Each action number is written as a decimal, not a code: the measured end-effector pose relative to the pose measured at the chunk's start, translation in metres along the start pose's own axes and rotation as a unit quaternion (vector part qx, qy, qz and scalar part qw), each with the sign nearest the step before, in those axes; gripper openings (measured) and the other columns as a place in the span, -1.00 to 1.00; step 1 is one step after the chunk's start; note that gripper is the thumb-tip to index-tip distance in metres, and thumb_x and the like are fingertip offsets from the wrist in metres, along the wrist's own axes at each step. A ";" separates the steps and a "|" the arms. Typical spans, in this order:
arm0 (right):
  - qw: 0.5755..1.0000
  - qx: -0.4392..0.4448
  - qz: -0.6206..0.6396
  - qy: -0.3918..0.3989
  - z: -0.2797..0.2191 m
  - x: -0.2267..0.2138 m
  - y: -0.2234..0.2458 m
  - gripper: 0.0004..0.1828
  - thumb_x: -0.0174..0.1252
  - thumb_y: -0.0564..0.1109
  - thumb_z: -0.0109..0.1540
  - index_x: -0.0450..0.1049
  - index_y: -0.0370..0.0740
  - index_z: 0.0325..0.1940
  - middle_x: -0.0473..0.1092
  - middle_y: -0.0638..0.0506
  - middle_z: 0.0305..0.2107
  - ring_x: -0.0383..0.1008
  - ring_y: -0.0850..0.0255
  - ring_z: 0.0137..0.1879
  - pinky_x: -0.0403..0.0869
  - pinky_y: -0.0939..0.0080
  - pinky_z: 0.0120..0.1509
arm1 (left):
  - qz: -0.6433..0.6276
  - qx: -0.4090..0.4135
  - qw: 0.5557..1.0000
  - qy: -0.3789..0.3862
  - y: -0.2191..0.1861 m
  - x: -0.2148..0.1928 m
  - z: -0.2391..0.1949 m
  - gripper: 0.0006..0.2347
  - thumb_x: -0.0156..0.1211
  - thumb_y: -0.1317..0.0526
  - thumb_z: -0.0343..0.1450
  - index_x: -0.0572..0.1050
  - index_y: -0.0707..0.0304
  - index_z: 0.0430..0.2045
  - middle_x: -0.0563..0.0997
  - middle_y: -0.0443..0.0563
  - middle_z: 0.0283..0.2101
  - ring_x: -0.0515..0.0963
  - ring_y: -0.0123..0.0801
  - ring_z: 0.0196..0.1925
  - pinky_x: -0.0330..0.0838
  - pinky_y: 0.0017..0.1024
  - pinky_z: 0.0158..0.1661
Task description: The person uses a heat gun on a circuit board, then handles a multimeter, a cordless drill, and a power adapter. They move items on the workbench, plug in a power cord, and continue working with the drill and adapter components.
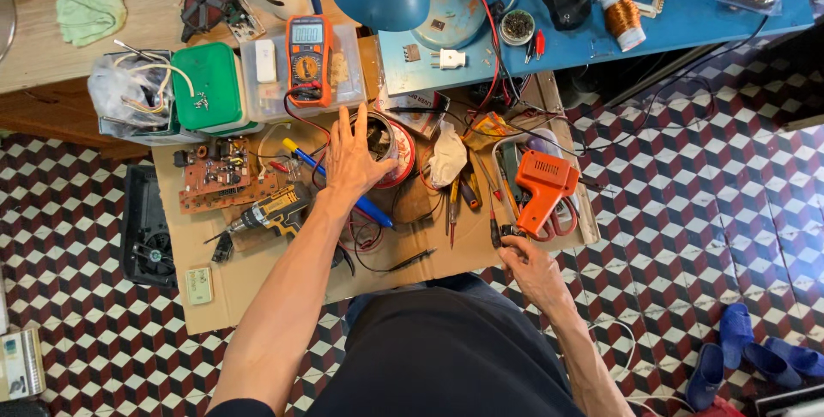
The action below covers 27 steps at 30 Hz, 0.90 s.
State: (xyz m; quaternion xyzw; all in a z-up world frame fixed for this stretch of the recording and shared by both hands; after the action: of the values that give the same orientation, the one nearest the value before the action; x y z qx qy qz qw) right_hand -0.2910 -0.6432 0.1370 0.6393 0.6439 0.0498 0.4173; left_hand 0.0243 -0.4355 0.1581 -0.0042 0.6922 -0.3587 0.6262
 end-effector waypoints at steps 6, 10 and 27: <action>0.976 -0.162 0.134 -0.063 0.045 -0.040 0.028 -0.60 0.08 -0.02 0.33 0.53 -0.33 0.13 0.58 0.04 -0.33 0.52 0.36 -0.31 0.49 0.35 -0.20 | -0.130 -0.034 0.978 -0.158 0.002 -0.023 -0.062 -0.72 0.09 0.25 0.54 0.49 0.24 0.15 0.59 0.20 0.09 0.61 -0.10 0.11 0.48 -0.25 0.10; 0.976 -0.163 0.097 -0.110 0.082 -0.071 0.043 -0.66 0.08 -0.07 0.35 0.53 -0.32 0.11 0.58 0.05 -0.34 0.53 0.36 -0.35 0.46 0.31 -0.31 | -0.222 -0.188 0.949 -0.120 0.023 -0.016 -0.137 -0.75 -0.04 0.22 0.56 0.54 0.23 0.04 0.65 0.03 -0.42 0.65 -0.33 -0.44 0.53 -0.39 -0.37; 0.972 -0.155 -0.098 0.146 0.067 0.046 0.070 -0.56 0.10 0.02 0.31 0.50 -0.30 0.18 0.57 -0.09 -0.23 0.60 0.23 -0.23 0.52 0.25 -0.12 | -0.426 -0.348 0.835 -0.026 0.142 0.197 -0.282 -0.64 0.25 0.18 0.29 0.53 0.29 -0.05 0.68 0.02 -0.16 0.65 -0.32 -0.14 0.50 -0.38 -0.11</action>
State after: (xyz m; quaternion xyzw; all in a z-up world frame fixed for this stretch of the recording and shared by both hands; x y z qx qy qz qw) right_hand -0.1884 -0.6228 0.1136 0.4868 0.7418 0.2009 0.4152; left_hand -0.2008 -0.2810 -0.0952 -0.5257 0.6845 -0.3248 0.3868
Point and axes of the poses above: each hand's wrist, its own z-axis towards the middle knuckle, its own x-axis out of the palm, y = z × x, the point moved 4 cm from there along z, towards the middle knuckle
